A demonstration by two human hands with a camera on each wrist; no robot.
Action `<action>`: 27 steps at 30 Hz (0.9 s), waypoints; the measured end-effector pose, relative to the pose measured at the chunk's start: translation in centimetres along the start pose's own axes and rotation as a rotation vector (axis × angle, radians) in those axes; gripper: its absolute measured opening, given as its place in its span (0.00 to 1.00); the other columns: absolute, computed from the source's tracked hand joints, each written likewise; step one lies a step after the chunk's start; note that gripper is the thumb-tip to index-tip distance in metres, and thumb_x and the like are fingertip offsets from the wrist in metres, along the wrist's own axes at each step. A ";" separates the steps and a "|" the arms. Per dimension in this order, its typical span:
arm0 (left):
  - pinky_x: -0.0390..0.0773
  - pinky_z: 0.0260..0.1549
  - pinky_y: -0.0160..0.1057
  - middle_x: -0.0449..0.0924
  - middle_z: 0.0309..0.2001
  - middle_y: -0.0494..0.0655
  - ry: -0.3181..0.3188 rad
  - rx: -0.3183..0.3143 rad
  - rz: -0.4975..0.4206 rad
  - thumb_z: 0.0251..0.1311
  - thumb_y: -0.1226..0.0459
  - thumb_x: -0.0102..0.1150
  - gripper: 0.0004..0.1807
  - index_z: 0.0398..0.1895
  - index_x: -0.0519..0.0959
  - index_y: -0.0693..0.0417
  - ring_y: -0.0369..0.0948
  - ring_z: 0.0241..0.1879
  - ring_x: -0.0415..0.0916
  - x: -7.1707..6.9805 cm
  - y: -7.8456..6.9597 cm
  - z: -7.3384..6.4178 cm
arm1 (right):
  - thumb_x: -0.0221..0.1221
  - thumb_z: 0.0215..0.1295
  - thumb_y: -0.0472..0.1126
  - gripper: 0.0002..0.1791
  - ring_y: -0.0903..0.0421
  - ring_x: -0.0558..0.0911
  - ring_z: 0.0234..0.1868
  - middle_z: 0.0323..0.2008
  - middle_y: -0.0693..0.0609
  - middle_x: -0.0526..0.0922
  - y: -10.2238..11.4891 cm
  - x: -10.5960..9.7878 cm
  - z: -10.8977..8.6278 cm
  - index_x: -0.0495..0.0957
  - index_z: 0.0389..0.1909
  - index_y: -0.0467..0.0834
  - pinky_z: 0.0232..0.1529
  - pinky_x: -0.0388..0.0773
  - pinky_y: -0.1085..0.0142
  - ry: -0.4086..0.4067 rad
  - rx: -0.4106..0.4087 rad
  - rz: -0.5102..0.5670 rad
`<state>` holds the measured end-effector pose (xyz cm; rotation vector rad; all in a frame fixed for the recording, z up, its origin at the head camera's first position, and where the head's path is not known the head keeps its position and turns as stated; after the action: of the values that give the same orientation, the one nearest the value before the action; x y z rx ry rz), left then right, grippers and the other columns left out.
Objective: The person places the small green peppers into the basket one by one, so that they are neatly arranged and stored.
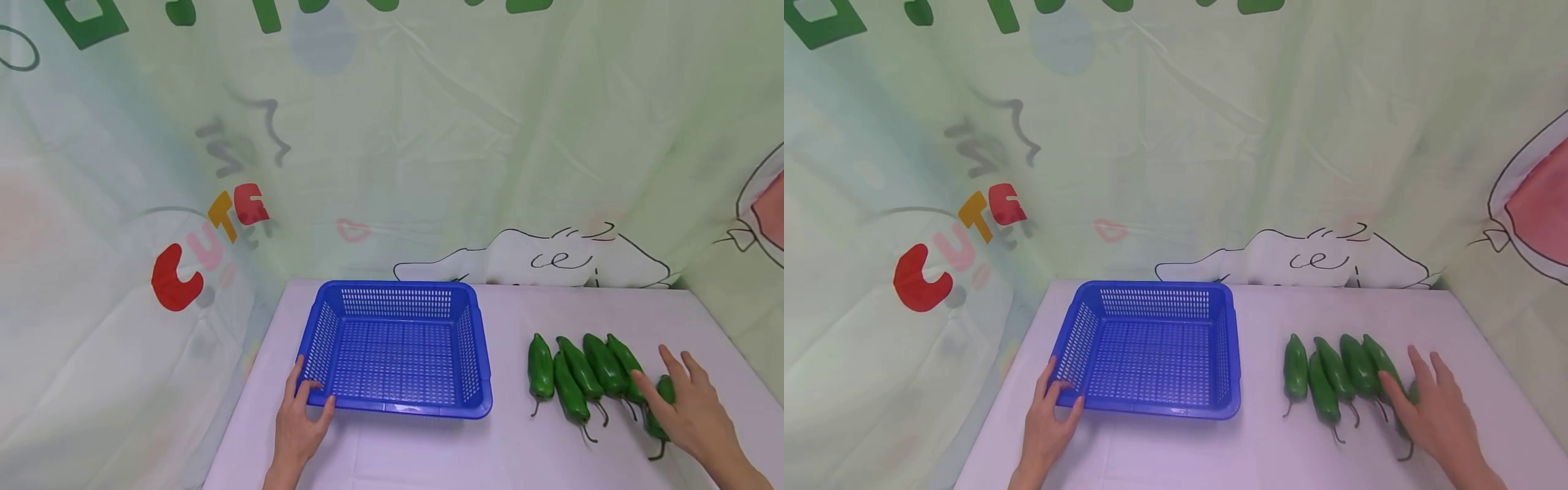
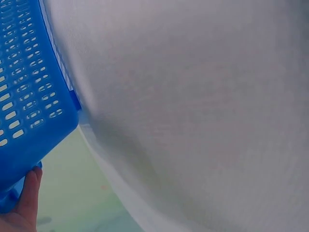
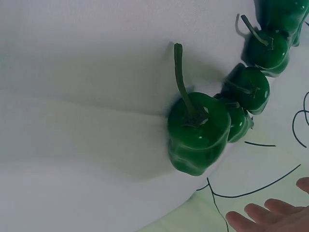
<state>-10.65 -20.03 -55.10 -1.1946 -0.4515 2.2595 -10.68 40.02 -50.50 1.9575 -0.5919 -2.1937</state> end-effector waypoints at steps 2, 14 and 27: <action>0.76 0.37 0.49 0.57 0.70 0.51 0.001 -0.006 -0.007 0.48 0.57 0.66 0.14 0.32 0.73 0.51 0.55 0.61 0.64 0.0 0.0 0.0 | 0.45 0.68 0.58 0.44 0.17 0.50 0.57 0.66 0.22 0.35 -0.2 0.1 0.0 0.36 0.71 0.36 0.36 0.56 0.26 0.011 0.017 0.025; 0.75 0.33 0.44 0.57 0.70 0.50 0.009 -0.027 -0.011 0.48 0.56 0.66 0.15 0.29 0.69 0.50 0.53 0.60 0.65 -0.1 -0.1 0.1 | 0.42 0.71 0.55 0.42 0.17 0.47 0.58 0.63 0.17 0.38 -1.2 0.6 0.2 0.37 0.69 0.30 0.41 0.52 0.27 0.068 0.026 0.140; 0.74 0.29 0.41 0.57 0.70 0.50 0.015 -0.031 0.003 0.49 0.55 0.66 0.16 0.29 0.69 0.50 0.53 0.60 0.66 0.0 -0.1 0.0 | 0.44 0.70 0.51 0.39 0.18 0.59 0.50 0.55 0.14 0.55 -2.5 1.3 1.0 0.45 0.66 0.24 0.42 0.58 0.31 0.080 0.033 0.194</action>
<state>-10.64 -20.00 -55.04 -1.2283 -0.4809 2.2524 -11.48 42.05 -52.61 1.9049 -0.7741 -1.9930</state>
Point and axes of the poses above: each hand's wrist, its own z-axis towards the middle knuckle, its own x-axis out of the palm, y = z × x, the point moved 1 cm from there along z, towards the middle knuckle
